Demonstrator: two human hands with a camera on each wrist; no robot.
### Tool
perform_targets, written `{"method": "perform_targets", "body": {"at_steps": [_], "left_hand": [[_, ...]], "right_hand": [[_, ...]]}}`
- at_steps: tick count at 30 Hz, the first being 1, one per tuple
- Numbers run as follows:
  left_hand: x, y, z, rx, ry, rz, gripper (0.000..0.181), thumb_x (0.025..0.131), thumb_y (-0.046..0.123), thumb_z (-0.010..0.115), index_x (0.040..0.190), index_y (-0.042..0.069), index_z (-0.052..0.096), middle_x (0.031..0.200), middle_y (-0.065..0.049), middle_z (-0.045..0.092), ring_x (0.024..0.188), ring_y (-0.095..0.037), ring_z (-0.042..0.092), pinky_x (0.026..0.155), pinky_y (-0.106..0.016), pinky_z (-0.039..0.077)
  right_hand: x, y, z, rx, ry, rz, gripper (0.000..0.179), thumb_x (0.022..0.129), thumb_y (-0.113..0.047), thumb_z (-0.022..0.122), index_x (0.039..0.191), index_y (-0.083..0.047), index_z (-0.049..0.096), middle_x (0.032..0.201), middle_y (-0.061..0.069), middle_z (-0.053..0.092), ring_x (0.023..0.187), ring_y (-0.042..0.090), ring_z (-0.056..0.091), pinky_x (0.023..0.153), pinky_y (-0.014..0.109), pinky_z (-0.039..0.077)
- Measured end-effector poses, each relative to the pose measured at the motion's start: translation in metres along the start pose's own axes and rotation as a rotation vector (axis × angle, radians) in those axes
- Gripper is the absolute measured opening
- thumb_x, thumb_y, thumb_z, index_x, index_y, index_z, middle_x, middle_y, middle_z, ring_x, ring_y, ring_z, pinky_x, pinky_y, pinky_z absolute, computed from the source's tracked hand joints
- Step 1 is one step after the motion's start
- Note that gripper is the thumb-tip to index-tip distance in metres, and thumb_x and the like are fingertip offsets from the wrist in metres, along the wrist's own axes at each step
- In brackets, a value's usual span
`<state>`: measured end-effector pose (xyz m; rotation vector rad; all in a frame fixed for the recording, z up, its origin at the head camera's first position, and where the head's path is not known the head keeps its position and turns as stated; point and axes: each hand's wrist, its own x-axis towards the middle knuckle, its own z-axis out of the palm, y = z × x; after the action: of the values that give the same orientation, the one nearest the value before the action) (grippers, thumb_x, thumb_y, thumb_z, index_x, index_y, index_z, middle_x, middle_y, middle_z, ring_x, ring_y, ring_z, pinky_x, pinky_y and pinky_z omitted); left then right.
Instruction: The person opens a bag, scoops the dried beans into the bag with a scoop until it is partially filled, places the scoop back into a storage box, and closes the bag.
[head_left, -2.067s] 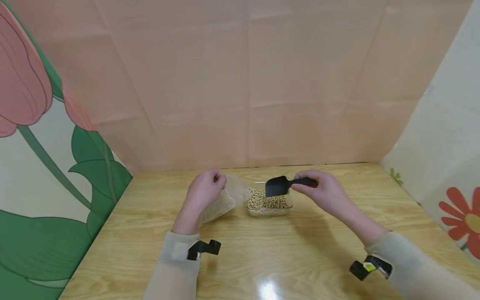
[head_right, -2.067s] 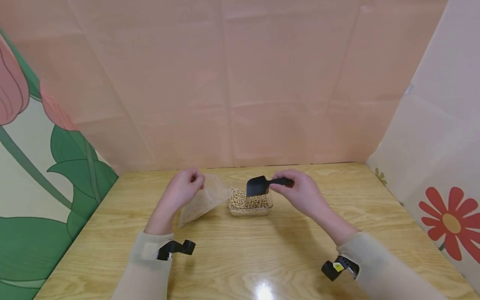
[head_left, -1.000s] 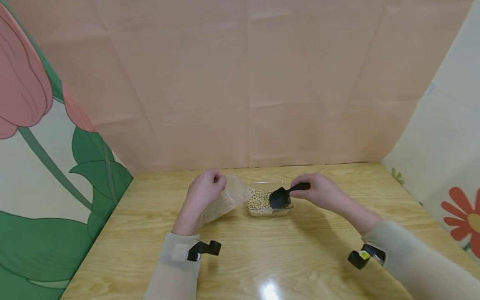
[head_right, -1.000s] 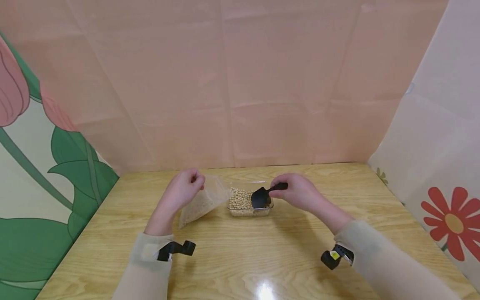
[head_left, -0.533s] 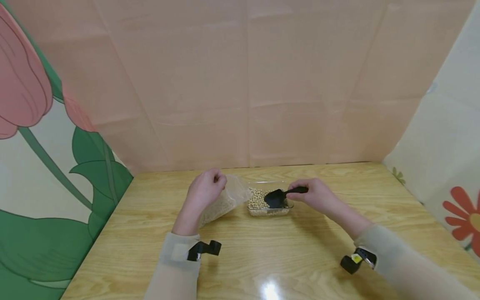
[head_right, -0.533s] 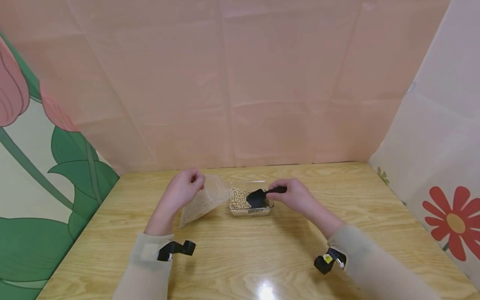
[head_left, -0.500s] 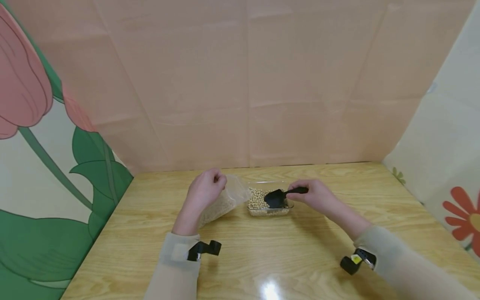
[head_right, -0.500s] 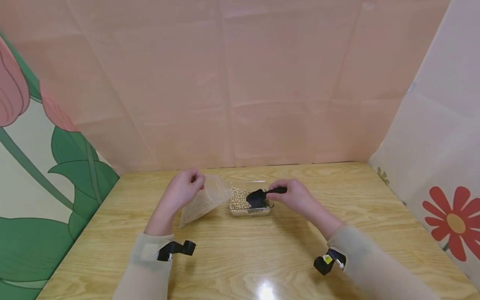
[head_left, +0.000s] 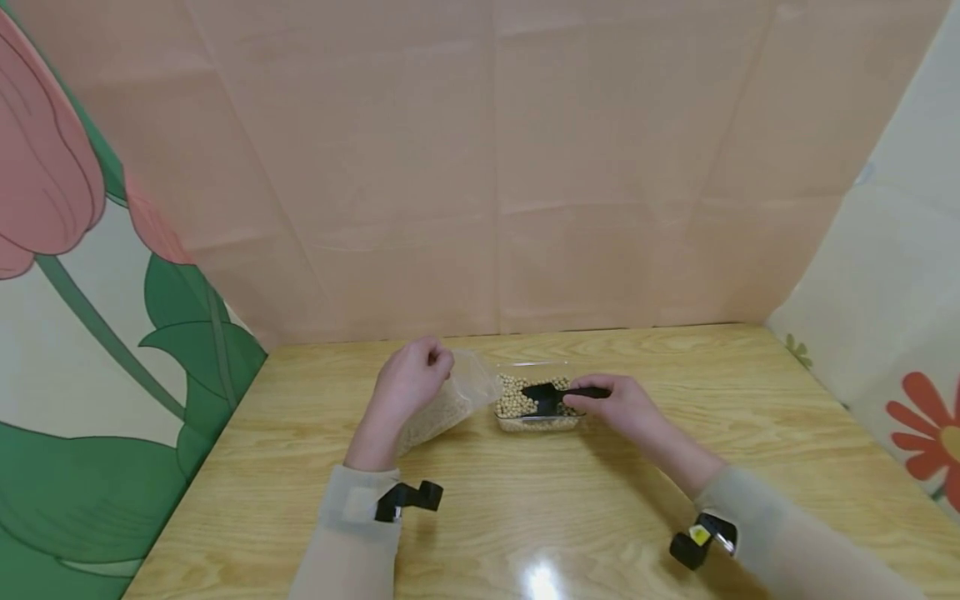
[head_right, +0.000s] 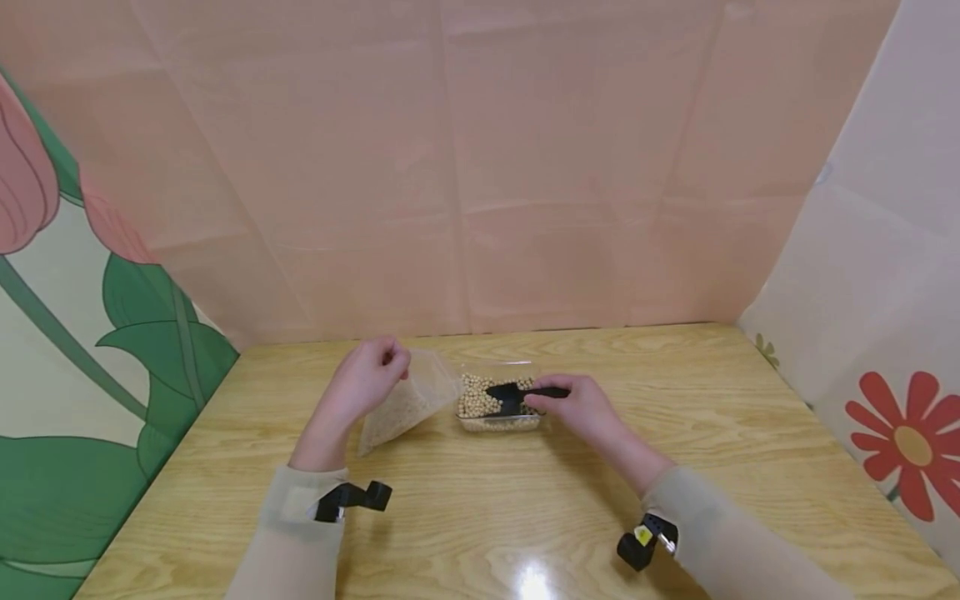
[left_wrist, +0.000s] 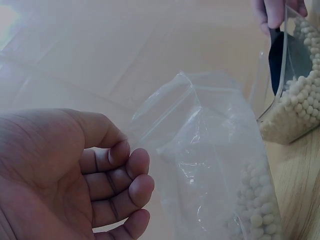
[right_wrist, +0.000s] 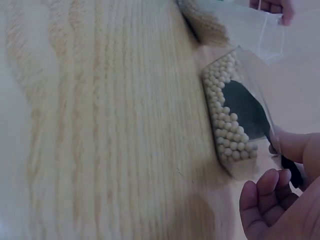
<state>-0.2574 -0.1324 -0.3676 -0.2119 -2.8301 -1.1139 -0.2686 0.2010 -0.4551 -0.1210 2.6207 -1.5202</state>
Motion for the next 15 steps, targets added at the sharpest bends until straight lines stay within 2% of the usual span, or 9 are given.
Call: {"method": "perform_targets", "body": {"at_steps": [4, 8, 11, 15], "left_hand": [[-0.0005, -0.0005, -0.0001, -0.003, 0.002, -0.003, 0.025, 0.111, 0.02, 0.054, 0.09, 0.013, 0.066, 0.082, -0.005, 0.063, 0.066, -0.023, 0.052, 0.064, -0.039, 0.044], [0.0006, -0.0015, 0.0011, -0.002, 0.001, -0.002, 0.025, 0.111, 0.02, 0.055, 0.09, 0.013, 0.066, 0.082, -0.004, 0.064, 0.066, -0.023, 0.053, 0.064, -0.039, 0.044], [0.0014, -0.0018, 0.0021, -0.002, 0.0, -0.002, 0.024, 0.111, 0.02, 0.055, 0.09, 0.013, 0.066, 0.083, -0.004, 0.064, 0.067, -0.023, 0.053, 0.064, -0.038, 0.044], [0.0008, -0.0012, 0.0013, -0.006, 0.001, -0.01, 0.025, 0.111, 0.02, 0.054, 0.091, 0.013, 0.066, 0.083, -0.005, 0.064, 0.067, -0.023, 0.052, 0.064, -0.038, 0.044]], "right_hand": [[0.0006, -0.0002, 0.004, 0.013, -0.018, 0.018, 0.044, 0.099, -0.039, 0.085, 0.133, -0.012, 0.08, 0.153, 0.014, 0.065, 0.132, 0.029, 0.06, 0.099, 0.039, 0.049], [-0.0004, -0.0002, 0.0056, 0.035, -0.021, 0.04, 0.044, 0.099, -0.038, 0.085, 0.134, -0.011, 0.079, 0.155, 0.014, 0.064, 0.133, 0.029, 0.058, 0.101, 0.042, 0.048], [-0.0018, -0.0002, 0.0065, 0.056, -0.015, 0.053, 0.045, 0.1, -0.038, 0.084, 0.135, -0.011, 0.078, 0.151, 0.014, 0.066, 0.115, 0.027, 0.064, 0.094, 0.041, 0.05], [-0.0028, 0.0004, 0.0078, 0.108, -0.005, 0.079, 0.048, 0.099, -0.036, 0.085, 0.138, -0.009, 0.076, 0.133, 0.011, 0.074, 0.083, 0.021, 0.063, 0.076, 0.038, 0.055]]}}
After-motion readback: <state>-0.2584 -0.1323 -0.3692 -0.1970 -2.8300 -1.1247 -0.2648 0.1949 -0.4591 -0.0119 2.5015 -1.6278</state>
